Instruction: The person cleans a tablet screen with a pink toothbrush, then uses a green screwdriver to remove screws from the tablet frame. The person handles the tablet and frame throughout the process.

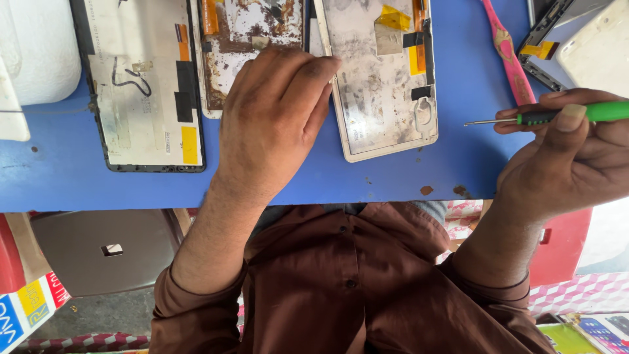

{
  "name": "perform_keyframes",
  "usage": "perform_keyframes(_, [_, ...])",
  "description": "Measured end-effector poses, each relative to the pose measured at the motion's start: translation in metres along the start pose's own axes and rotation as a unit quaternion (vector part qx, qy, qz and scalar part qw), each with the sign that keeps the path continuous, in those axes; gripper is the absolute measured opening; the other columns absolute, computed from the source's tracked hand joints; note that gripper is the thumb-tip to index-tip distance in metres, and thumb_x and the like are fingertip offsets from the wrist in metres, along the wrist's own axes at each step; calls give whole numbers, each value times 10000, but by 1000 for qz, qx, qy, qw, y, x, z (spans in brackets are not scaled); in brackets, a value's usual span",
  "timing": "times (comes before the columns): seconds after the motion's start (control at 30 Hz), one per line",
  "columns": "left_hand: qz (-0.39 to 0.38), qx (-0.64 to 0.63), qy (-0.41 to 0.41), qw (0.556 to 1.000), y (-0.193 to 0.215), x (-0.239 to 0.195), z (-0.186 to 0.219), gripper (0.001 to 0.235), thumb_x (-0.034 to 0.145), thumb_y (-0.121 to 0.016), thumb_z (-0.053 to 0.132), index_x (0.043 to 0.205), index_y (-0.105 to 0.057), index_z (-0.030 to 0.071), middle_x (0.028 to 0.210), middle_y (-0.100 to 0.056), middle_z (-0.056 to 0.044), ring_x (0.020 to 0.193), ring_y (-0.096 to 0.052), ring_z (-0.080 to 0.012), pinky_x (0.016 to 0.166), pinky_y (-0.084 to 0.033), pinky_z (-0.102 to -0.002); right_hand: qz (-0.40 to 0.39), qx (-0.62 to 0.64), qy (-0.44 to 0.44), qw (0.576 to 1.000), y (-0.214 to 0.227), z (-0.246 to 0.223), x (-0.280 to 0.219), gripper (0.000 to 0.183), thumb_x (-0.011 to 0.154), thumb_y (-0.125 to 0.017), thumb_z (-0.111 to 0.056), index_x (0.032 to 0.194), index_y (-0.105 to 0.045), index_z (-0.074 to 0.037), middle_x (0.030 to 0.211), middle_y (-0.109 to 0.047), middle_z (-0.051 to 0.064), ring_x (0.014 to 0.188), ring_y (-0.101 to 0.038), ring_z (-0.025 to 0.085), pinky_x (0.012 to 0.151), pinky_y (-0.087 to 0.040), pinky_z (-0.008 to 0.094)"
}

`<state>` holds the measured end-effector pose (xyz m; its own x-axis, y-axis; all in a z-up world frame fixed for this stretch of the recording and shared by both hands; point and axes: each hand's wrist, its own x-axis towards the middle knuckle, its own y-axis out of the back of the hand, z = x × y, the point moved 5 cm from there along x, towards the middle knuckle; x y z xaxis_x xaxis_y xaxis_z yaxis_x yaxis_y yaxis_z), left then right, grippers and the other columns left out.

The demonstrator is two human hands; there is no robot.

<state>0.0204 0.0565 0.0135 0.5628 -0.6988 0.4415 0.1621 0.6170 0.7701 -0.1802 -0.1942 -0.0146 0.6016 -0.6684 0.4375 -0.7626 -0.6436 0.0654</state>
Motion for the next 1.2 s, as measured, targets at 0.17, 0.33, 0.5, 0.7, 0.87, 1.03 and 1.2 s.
perform_keyframes(0.17, [0,-10,7,1000,0,-2,0,231,1010,-810,44,1202,-686,80,1123,-681,-22,1041,-661,-167,910,-599,-317,-2,11,-6,1000,0,-1,-1,345,1265,-671,-91,1154,-550,212,1029,-613,271,734,-699,344,652,-672,439])
perform_keyframes(0.33, [14,-26,8,1000,0,-2,-1,223,1011,-794,11,1202,-703,84,1105,-653,-18,1045,-650,-158,874,-603,-257,-9,0,5,1000,0,-1,0,339,1263,-660,-90,1133,-544,200,1048,-634,287,737,-708,345,668,-640,433])
perform_keyframes(0.5, [13,-26,3,1000,-2,-2,0,208,1022,-813,32,1200,-715,76,1083,-619,-17,1030,-626,-158,891,-601,-270,-9,-3,2,1000,0,-1,1,345,1267,-655,-91,1126,-559,208,1014,-614,274,738,-708,350,679,-635,444])
perform_keyframes(0.7, [5,-24,5,1000,-4,-1,0,213,997,-825,42,1191,-742,69,1066,-586,-11,1012,-602,-151,889,-603,-251,-12,-10,3,1000,-1,-2,1,336,1272,-649,-86,1132,-551,204,1024,-608,273,747,-709,354,678,-633,443])
perform_keyframes(0.87, [8,-30,2,1000,-4,0,3,160,1003,-842,68,1129,-744,75,1119,-603,-1,1032,-613,-137,894,-616,-228,-3,6,-14,1000,-1,-1,-3,332,1284,-639,-91,1149,-542,196,1029,-604,255,756,-698,336,695,-635,438])
perform_keyframes(1.03, [6,-27,1,1000,-3,2,3,159,1021,-813,15,1152,-746,74,1135,-620,7,1008,-623,-105,856,-609,-209,-5,1,-16,1000,-1,-1,-2,337,1291,-636,-81,1147,-540,208,1027,-596,265,770,-704,356,701,-635,449])
perform_keyframes(1.2, [-3,-20,1,1000,-2,3,5,174,1026,-806,13,1183,-763,74,1086,-613,9,1016,-609,-132,869,-599,-232,-5,-5,-4,1000,-3,-2,-1,344,1288,-628,-89,1140,-546,210,1025,-602,272,768,-711,353,700,-639,448])
